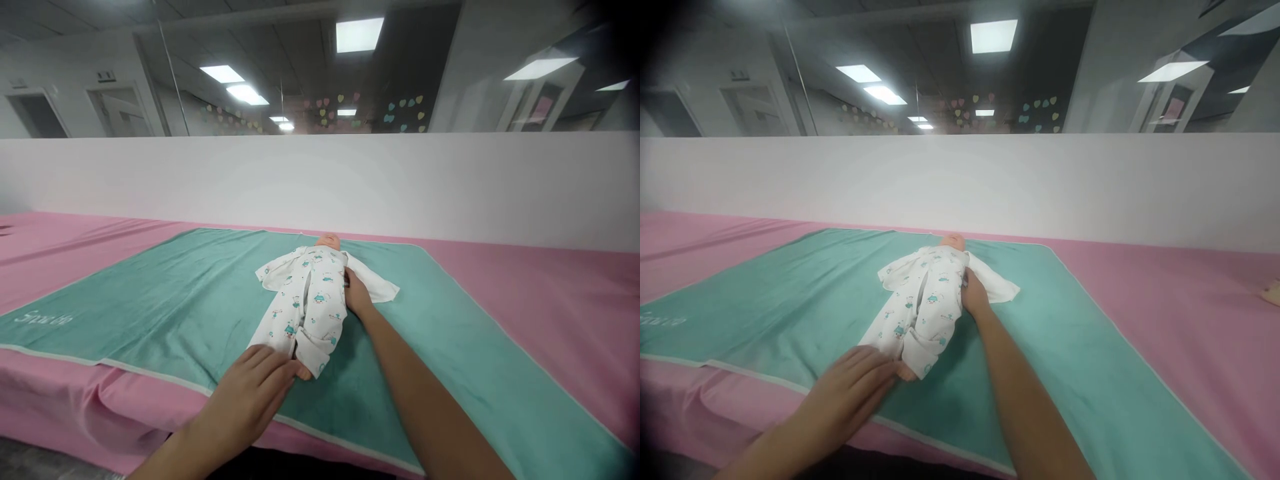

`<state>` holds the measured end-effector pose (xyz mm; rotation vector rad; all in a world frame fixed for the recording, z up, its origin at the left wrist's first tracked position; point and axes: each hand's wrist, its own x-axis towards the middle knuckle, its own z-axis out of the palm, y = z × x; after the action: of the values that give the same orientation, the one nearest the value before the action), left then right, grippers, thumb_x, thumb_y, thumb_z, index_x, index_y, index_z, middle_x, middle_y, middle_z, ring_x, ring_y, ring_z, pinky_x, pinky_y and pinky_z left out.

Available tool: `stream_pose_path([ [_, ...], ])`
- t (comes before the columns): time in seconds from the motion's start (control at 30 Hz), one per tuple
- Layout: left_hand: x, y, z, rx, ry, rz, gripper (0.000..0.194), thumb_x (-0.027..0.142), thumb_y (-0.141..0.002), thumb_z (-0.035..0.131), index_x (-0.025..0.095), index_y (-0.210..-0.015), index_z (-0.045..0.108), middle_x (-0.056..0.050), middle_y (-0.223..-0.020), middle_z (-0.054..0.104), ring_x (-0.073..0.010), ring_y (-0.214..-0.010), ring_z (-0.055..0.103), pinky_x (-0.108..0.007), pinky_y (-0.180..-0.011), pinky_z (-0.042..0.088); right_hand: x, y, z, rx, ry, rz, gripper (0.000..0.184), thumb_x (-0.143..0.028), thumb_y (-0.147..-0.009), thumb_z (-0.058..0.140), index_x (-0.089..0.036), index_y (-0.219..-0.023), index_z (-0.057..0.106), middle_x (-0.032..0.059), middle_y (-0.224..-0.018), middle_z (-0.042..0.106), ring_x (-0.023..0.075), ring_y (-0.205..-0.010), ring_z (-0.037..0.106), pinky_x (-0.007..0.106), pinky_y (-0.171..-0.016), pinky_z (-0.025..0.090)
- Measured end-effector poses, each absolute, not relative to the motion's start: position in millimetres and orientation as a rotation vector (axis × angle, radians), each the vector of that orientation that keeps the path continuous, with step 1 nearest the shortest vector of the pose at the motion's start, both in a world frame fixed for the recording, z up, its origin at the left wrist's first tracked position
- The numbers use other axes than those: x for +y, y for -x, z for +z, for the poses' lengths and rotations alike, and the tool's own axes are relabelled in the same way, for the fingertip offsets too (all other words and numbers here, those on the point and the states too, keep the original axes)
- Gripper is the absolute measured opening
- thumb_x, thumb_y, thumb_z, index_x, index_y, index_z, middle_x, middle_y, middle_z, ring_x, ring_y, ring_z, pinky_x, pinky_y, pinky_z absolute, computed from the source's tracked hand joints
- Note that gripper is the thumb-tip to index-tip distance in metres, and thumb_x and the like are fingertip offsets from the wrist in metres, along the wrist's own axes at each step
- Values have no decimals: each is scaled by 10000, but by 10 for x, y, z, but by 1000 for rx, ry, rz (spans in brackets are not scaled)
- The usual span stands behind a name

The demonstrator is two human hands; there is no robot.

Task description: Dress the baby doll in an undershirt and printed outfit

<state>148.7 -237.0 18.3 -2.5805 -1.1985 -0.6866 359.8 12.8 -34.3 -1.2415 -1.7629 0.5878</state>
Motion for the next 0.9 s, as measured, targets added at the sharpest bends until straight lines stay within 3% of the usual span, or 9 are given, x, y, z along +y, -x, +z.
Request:
stream_pose_path([
  [0.1,-2245,-1633,205,-1306,2555,-632,335,286,-825,541,209,-1147,490,-75,-1097,552,-233,-1029,508,-411,-875,426,130,-3598,-345,-1764,1247,584,496,-288,-785,492,-244,-1273,413,70,-1210,562,236,-1094,531,390,-912,417],
  [0.23,-2154,-1810,187,-1371,2548,-543,131,247,-805,549,200,-927,539,-39,-918,548,-213,-897,513,-463,-917,376,143,-3602,-358,-1766,1235,580,495,-275,-781,497,-250,-1268,416,65,-1216,559,231,-1089,533,385,-918,414],
  [0.33,-2134,-1864,134,-1386,2553,-568,21,165,-803,506,185,-797,507,-36,-863,527,-199,-832,492,-419,-809,415,152,-3607,-369,-1773,1218,575,480,-266,-785,486,-262,-1260,418,49,-1226,552,223,-1080,536,381,-915,415],
  [0.57,-2219,-1769,159,-1175,2712,-892,109,93,-841,453,184,-858,510,-33,-811,549,-166,-787,477,-322,-713,423,181,-3603,-394,-1770,1222,561,459,-292,-792,481,-258,-1244,415,52,-1195,567,214,-1066,538,358,-891,423],
  [0.9,-2382,-1403,354,-1016,2429,-928,240,28,-813,461,141,-1018,514,-86,-903,562,-175,-859,527,-295,-738,451,145,-3599,-343,-1796,1248,533,450,-373,-786,494,-261,-1215,419,58,-1196,560,259,-1064,525,373,-855,418],
])
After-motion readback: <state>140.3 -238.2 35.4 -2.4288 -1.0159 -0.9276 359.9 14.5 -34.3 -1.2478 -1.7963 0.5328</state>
